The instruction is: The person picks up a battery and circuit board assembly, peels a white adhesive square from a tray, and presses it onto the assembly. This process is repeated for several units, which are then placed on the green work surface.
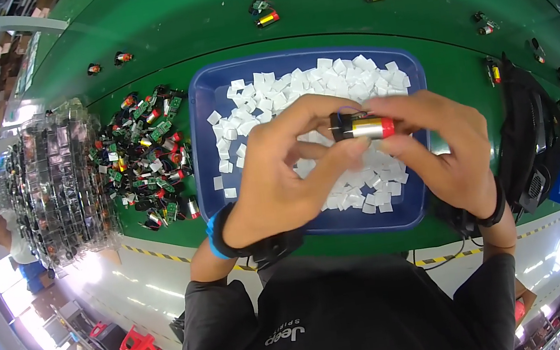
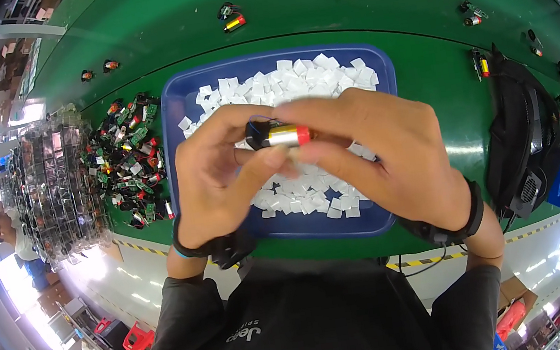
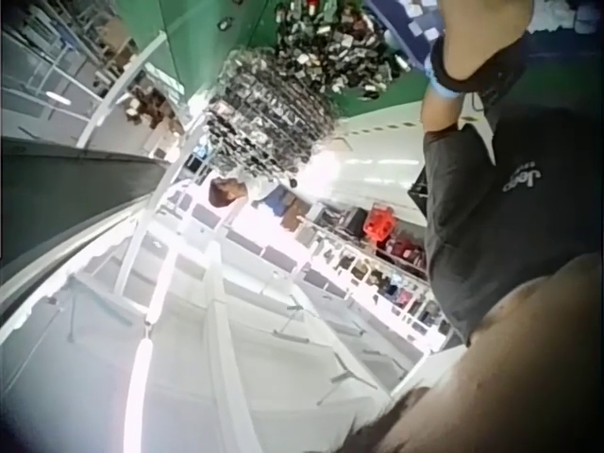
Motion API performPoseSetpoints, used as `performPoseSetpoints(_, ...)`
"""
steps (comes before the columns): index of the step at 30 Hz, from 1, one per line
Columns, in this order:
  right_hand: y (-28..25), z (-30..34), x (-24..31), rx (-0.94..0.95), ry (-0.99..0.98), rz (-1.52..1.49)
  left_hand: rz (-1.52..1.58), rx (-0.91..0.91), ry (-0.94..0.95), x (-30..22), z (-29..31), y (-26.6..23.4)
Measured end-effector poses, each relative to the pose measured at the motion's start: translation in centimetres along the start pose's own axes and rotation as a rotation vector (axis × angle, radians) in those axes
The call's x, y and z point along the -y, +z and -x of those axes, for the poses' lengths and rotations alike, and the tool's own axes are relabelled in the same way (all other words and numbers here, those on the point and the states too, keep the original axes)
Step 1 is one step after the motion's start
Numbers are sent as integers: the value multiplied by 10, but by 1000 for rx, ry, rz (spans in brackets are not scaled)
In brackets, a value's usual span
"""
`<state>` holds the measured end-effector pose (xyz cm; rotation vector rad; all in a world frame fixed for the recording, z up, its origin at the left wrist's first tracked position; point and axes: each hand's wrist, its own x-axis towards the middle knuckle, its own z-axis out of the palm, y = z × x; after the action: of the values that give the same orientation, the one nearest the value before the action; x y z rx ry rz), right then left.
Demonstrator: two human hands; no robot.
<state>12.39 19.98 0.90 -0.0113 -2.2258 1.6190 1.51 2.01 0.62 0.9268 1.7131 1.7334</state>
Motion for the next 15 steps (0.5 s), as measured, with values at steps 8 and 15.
performPoseSetpoints(8,-10,0,-4,119,-354,424,373,228,-424,-11,-13,-8)
performPoseSetpoints(15,-6,5,-1,97,-164,340,-119,264,-349,-15,-57,-43)
